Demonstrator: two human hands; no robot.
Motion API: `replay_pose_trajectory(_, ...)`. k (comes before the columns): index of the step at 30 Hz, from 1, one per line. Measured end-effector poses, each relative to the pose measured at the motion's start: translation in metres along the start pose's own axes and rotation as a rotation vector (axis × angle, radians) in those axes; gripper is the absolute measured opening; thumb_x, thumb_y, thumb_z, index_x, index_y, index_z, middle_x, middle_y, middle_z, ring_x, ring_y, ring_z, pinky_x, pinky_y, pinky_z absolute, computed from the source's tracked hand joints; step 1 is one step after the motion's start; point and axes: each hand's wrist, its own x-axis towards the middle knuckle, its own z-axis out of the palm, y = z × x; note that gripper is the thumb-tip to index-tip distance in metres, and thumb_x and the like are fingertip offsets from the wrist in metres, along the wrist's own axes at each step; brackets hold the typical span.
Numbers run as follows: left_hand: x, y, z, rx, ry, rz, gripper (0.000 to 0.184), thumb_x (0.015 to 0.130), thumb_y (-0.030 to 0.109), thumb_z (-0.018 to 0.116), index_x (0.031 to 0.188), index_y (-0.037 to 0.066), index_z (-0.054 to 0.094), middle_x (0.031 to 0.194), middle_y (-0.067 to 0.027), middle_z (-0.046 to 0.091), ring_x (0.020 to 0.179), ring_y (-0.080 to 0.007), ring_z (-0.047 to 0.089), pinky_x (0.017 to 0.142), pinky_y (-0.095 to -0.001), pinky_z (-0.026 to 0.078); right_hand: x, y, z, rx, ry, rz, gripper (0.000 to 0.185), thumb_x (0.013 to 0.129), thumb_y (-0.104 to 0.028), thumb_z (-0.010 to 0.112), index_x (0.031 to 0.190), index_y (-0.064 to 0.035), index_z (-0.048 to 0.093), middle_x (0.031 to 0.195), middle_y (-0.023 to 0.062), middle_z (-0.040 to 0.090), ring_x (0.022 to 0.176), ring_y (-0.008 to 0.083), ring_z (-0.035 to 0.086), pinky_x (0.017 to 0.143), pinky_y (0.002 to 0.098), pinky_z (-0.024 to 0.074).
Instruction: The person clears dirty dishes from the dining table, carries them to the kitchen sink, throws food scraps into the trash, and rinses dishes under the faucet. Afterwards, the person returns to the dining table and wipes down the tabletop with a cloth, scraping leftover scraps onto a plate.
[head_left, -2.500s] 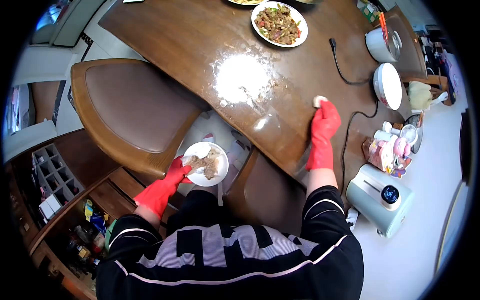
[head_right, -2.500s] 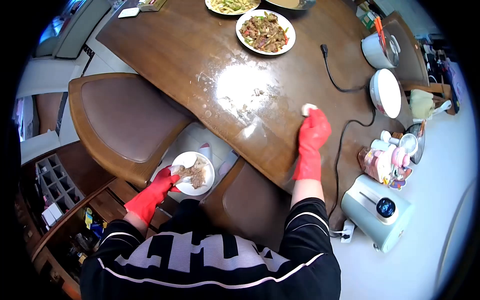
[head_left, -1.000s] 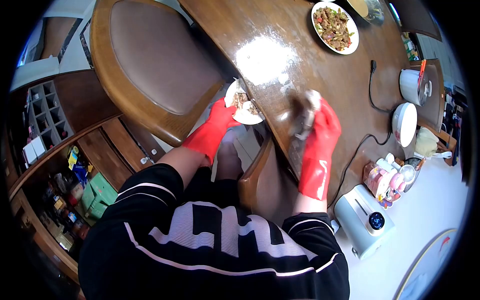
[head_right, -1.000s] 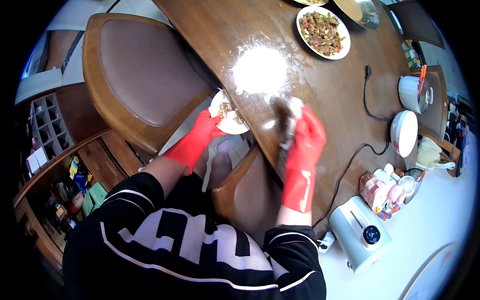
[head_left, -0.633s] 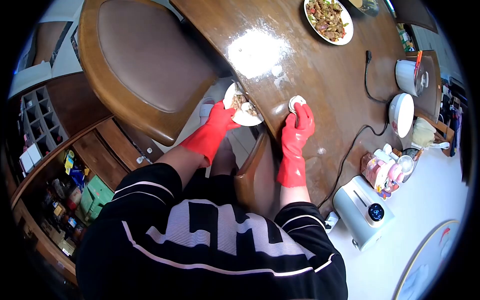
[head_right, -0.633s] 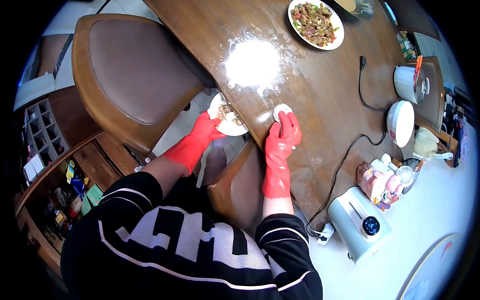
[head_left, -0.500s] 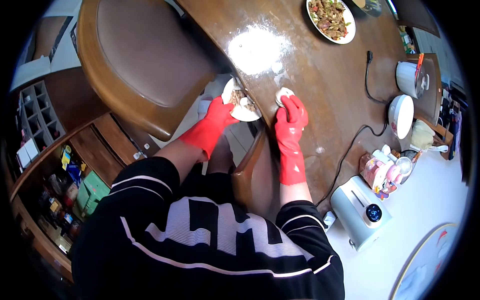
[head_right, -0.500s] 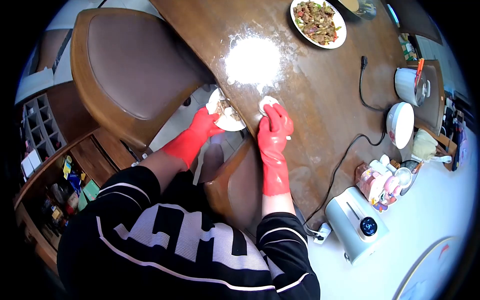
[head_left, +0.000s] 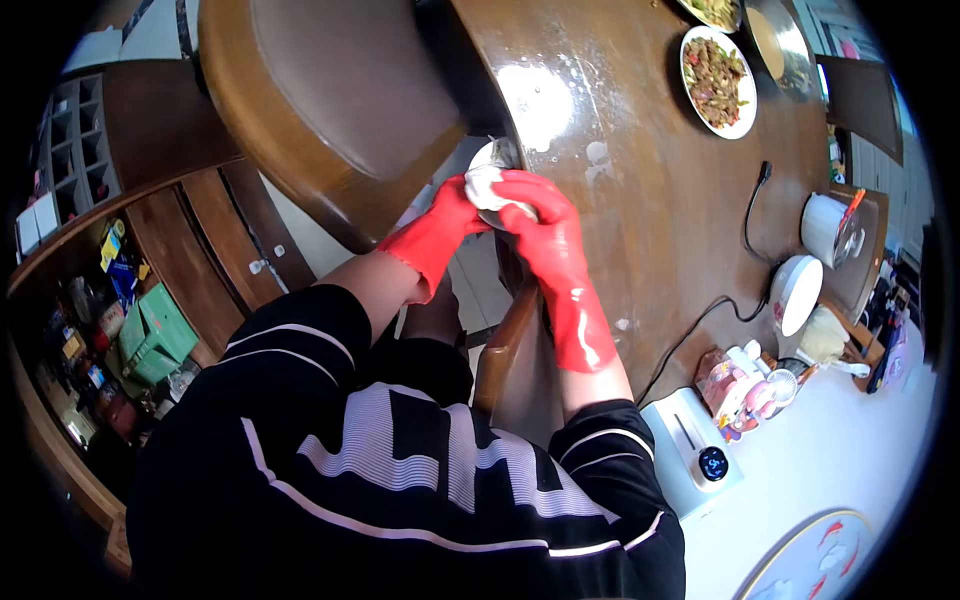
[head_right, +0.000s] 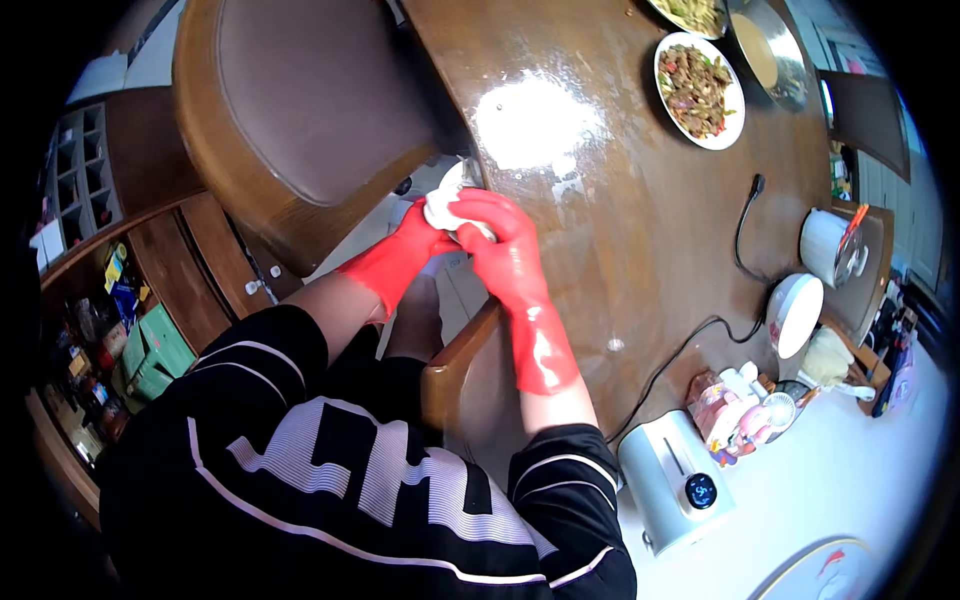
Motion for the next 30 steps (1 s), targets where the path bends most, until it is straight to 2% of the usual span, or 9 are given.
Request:
replay_pose_trajectory(3, -0.015, 0.000, 0.020, 0.142, 0.245, 0.093, 0.033, 0.099, 0.003, 0.050, 0.132, 0.006, 0.057, 0.123, -0.0161, 0.067, 0.106, -0.0340, 0.071, 0.079, -0.0506, 0.063, -0.019, -0.026, -0.032, 0.423, 0.263, 0.290, 0.030, 0.091, 0.005, 0.063, 0.120, 0.0034, 0.069, 0.127, 0.0143, 0.066, 0.112, 0.0215, 0.065, 0.099, 0.0341, 0.0510)
replay_pose_trajectory(6, -0.038, 0.018, 0.035, 0.267, 0.321, 0.010, 0.041, 0.096, -0.004, 0.052, 0.135, 0.006, 0.053, 0.124, -0.0154, 0.067, 0.105, -0.0327, 0.072, 0.077, -0.0501, 0.063, -0.033, -0.021, -0.067, 0.321, 0.387, 0.339, 0.030, 0.093, 0.007, 0.060, 0.121, 0.0022, 0.068, 0.121, 0.0112, 0.069, 0.108, 0.0188, 0.066, 0.094, 0.0311, 0.0523)
replay_pose_trajectory(10, -0.028, 0.004, 0.023, 0.317, 0.319, 0.009, 0.043, 0.095, -0.004, 0.054, 0.136, 0.007, 0.052, 0.127, -0.0151, 0.065, 0.109, -0.0340, 0.070, 0.078, -0.0524, 0.062, -0.039, 0.006, -0.042, -0.169, 0.226, 0.212, 0.028, 0.089, 0.009, 0.062, 0.111, -0.0045, 0.073, 0.114, 0.0067, 0.072, 0.109, 0.0194, 0.066, 0.096, 0.0324, 0.0511)
replay_pose_trajectory(13, -0.007, -0.013, 0.000, 0.333, 0.272, 0.102, 0.043, 0.094, -0.004, 0.055, 0.135, 0.008, 0.052, 0.129, -0.0153, 0.064, 0.110, -0.0356, 0.069, 0.078, -0.0540, 0.062, -0.019, 0.019, -0.016, -0.757, 0.030, -0.310, 0.022, 0.081, 0.007, 0.067, 0.096, -0.0075, 0.074, 0.100, 0.0111, 0.074, 0.097, 0.0244, 0.070, 0.088, 0.0346, 0.0538)
replay_pose_trajectory(16, -0.023, -0.004, 0.011, 0.362, 0.310, 0.113, 0.044, 0.092, -0.004, 0.056, 0.134, 0.009, 0.053, 0.127, -0.0153, 0.065, 0.109, -0.0364, 0.069, 0.076, -0.0549, 0.062, -0.008, 0.030, 0.005, -0.134, 0.230, 0.556, 0.026, 0.079, 0.008, 0.064, 0.095, -0.0075, 0.076, 0.097, 0.0127, 0.075, 0.101, 0.0316, 0.069, 0.093, 0.0382, 0.0523)
replay_pose_trajectory(19, 0.001, -0.019, -0.012, 0.368, 0.342, 0.064, 0.044, 0.091, -0.003, 0.057, 0.133, 0.009, 0.053, 0.123, -0.0151, 0.066, 0.106, -0.0365, 0.069, 0.073, -0.0549, 0.062, -0.011, 0.019, -0.002, -0.946, -0.222, -0.237, 0.022, 0.075, 0.004, 0.069, 0.093, -0.0070, 0.074, 0.101, 0.0104, 0.075, 0.088, 0.0294, 0.069, 0.083, 0.0381, 0.0542)
replay_pose_trajectory(20, 0.006, -0.019, -0.020, 0.348, 0.347, 0.028, 0.044, 0.090, -0.003, 0.057, 0.133, 0.009, 0.053, 0.122, -0.0152, 0.066, 0.106, -0.0365, 0.069, 0.073, -0.0546, 0.062, -0.008, 0.008, -0.007, -0.714, -0.297, -0.131, 0.020, 0.085, 0.004, 0.066, 0.100, -0.0058, 0.075, 0.104, 0.0068, 0.075, 0.095, 0.0206, 0.070, 0.088, 0.0323, 0.0532)
replay_pose_trajectory(23, -0.002, -0.013, -0.022, 0.327, 0.339, 0.029, 0.045, 0.091, -0.003, 0.057, 0.133, 0.009, 0.053, 0.122, -0.0151, 0.066, 0.106, -0.0360, 0.069, 0.073, -0.0543, 0.062, -0.024, -0.040, -0.020, -0.006, 0.029, 0.547, 0.023, 0.093, 0.004, 0.061, 0.112, -0.0026, 0.074, 0.110, 0.0069, 0.074, 0.104, 0.0182, 0.068, 0.094, 0.0317, 0.0521)
replay_pose_trajectory(30, -0.023, -0.004, -0.021, 0.273, 0.308, 0.068, 0.045, 0.091, -0.002, 0.057, 0.134, 0.009, 0.052, 0.122, -0.0149, 0.066, 0.106, -0.0347, 0.070, 0.074, -0.0535, 0.063, -0.038, -0.018, -0.111, 0.563, 0.266, 0.342, 0.040, 0.098, -0.003, 0.060, 0.137, 0.0063, 0.056, 0.119, 0.0164, 0.069, 0.098, 0.0247, 0.070, 0.085, 0.0349, 0.0570)
